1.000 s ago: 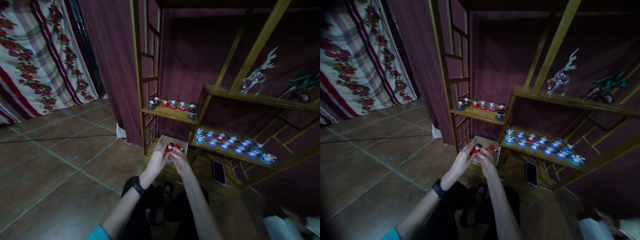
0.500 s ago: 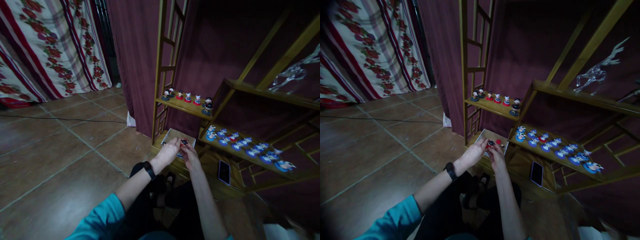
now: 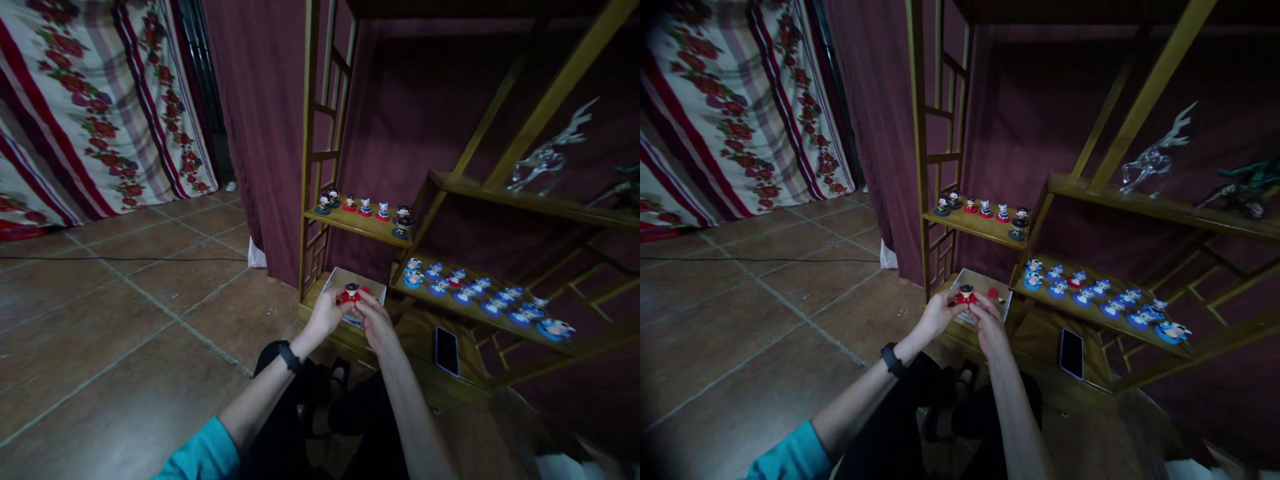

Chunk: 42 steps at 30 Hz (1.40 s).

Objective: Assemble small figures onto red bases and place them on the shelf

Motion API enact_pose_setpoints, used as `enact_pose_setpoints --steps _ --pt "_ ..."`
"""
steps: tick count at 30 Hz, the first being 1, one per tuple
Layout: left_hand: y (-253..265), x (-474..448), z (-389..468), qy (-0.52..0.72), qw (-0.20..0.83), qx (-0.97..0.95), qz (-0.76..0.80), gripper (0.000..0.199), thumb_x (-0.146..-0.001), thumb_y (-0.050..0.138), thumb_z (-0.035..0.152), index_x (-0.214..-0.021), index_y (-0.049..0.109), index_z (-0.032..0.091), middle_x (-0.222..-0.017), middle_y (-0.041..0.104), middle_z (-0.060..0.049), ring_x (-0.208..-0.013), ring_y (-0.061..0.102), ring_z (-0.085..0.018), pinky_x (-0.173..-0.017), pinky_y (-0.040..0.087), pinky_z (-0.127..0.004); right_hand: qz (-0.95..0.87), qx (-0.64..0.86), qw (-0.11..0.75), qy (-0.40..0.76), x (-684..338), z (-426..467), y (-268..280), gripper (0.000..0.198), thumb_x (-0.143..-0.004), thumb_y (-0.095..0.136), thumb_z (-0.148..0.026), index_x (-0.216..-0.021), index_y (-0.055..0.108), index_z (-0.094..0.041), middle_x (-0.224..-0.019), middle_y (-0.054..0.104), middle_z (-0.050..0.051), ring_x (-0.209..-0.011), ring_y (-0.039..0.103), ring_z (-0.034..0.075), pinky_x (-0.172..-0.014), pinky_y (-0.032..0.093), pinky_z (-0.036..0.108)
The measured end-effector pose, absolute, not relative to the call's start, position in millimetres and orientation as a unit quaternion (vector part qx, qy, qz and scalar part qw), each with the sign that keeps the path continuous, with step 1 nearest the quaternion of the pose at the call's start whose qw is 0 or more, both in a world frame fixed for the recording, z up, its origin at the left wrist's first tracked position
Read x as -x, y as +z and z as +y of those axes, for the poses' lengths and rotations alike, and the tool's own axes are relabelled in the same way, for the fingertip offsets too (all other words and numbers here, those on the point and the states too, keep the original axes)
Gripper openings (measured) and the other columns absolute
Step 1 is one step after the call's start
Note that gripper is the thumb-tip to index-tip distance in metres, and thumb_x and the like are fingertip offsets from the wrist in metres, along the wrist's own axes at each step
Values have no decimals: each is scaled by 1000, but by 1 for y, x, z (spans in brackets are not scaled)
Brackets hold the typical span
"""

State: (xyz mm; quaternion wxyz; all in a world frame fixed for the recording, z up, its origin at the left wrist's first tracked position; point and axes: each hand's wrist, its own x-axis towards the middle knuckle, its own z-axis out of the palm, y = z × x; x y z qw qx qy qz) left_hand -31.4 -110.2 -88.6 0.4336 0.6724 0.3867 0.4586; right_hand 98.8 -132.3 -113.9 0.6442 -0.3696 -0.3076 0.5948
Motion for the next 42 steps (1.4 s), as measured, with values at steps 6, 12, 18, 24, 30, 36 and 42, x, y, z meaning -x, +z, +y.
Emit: enact_pose_setpoints --steps 6,12,18,24,30,36,42 --pt "-79 40 -109 484 660 -464 341 37 -60 74 19 -95 65 10 -86 68 -9 -73 62 -15 -73 48 -26 -320 345 636 611 -93 -132 -104 36 -63 71 -24 -98 64 -21 -101 67 5 -93 61 17 -83 47 30" --pt "-73 46 -112 488 734 -331 337 26 -62 72 10 -86 64 10 -84 68 -10 -71 65 -15 -69 52 -26 -336 346 630 608 -88 -132 -100 40 -61 71 -25 -99 63 -19 -102 66 7 -88 62 17 -76 48 28" --pt "-74 45 -110 498 702 -355 365 30 -58 74 11 -87 64 9 -76 68 -9 -62 64 -13 -60 52 -22 -358 391 618 580 -81 -130 -98 37 -64 68 -28 -99 62 -20 -98 67 5 -77 63 15 -66 49 26" --pt "-80 42 -105 511 664 -392 381 38 -55 77 14 -90 63 8 -69 68 -6 -54 62 -12 -57 51 -22 -372 414 617 556 -77 -124 -98 35 -64 67 -26 -99 62 -20 -94 67 4 -73 62 13 -64 49 26" --pt "-82 42 -100 485 700 -361 381 31 -58 75 12 -87 64 7 -73 68 -11 -57 64 -15 -58 53 -24 -370 414 615 560 -78 -119 -98 30 -62 68 -26 -90 65 -17 -88 68 5 -67 62 13 -59 48 24" --pt "-85 44 -96 478 736 -316 361 24 -62 71 5 -84 63 7 -77 69 -11 -61 65 -15 -62 55 -25 -351 415 611 576 -80 -114 -101 30 -63 68 -28 -91 64 -18 -86 68 4 -62 60 10 -60 49 24" --pt "-84 49 -92 487 747 -285 351 14 -67 64 0 -78 62 9 -77 69 -9 -64 66 -15 -64 55 -26 -384 404 609 564 -82 -115 -98 47 -61 68 -24 -108 59 -21 -103 65 5 -80 63 16 -73 49 30"
